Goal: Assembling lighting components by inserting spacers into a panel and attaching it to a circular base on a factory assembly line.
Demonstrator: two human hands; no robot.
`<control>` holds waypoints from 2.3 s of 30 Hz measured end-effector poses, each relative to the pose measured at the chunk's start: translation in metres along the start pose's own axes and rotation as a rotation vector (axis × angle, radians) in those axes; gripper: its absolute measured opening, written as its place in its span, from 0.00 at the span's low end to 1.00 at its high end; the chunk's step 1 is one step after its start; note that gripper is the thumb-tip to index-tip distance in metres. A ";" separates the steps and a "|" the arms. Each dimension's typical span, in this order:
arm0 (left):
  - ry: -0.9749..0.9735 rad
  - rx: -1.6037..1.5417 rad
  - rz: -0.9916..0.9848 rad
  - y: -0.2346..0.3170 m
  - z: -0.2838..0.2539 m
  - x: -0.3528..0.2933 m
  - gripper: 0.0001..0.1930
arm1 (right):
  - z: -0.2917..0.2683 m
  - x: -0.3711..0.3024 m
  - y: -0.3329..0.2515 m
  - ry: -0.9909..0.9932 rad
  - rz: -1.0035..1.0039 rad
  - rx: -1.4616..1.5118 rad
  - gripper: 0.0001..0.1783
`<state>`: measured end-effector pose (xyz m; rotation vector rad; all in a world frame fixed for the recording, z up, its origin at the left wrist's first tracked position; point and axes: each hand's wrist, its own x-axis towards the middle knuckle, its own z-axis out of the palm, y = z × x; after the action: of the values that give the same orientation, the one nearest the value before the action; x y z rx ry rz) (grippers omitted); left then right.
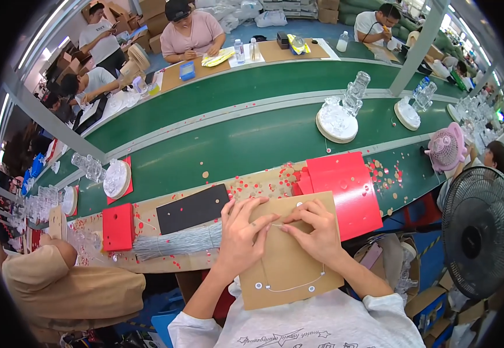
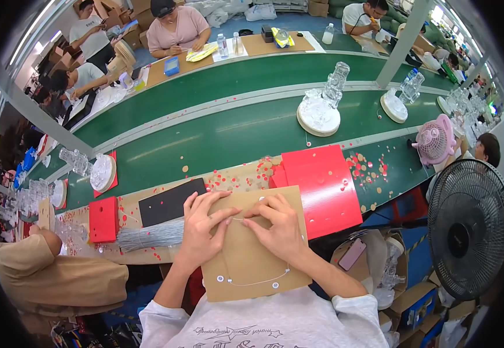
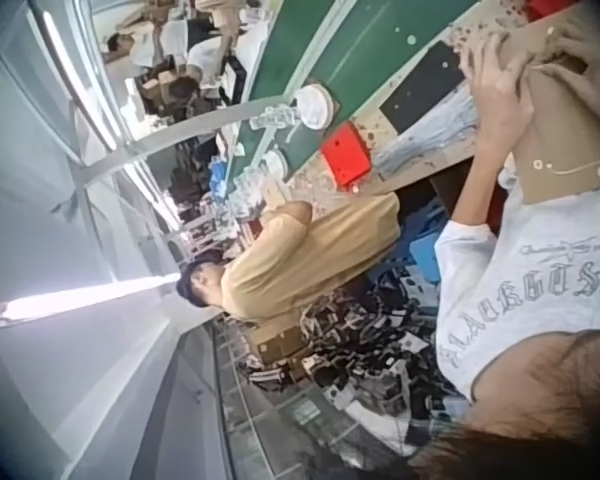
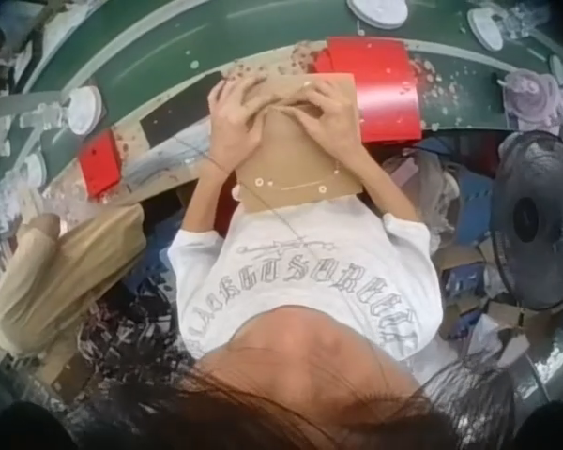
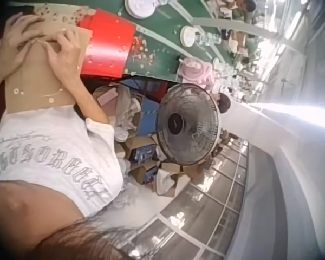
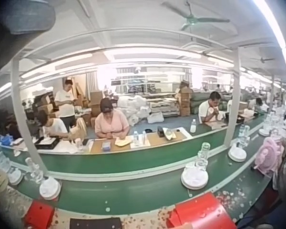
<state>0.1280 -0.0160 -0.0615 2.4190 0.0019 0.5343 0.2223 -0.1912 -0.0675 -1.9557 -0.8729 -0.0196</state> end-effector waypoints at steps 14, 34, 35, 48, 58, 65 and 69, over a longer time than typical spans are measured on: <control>0.012 -0.030 0.044 -0.005 0.001 0.007 0.13 | -0.016 0.023 0.013 -0.224 0.004 -0.010 0.06; 0.038 -0.055 0.012 -0.004 0.000 0.004 0.13 | -0.006 0.005 0.016 -0.067 -0.369 -0.182 0.16; 0.036 -0.055 0.013 -0.004 0.000 0.004 0.13 | -0.008 0.005 0.017 -0.088 -0.407 -0.196 0.16; -0.015 0.045 0.183 -0.004 -0.003 0.003 0.18 | -0.016 0.028 0.032 -0.216 -0.270 0.020 0.09; -0.090 0.207 0.251 -0.007 0.001 -0.007 0.21 | -0.016 0.062 0.047 -0.423 -0.379 0.191 0.08; -0.139 0.275 0.275 -0.002 -0.002 -0.004 0.22 | -0.007 0.077 0.052 -0.607 -0.126 0.229 0.17; -0.213 0.307 0.298 0.004 -0.007 0.003 0.23 | -0.005 0.090 0.057 -0.770 0.066 0.224 0.28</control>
<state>0.1275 -0.0141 -0.0534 2.7871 -0.3997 0.4277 0.3245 -0.1603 -0.0758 -1.7739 -1.2270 0.8810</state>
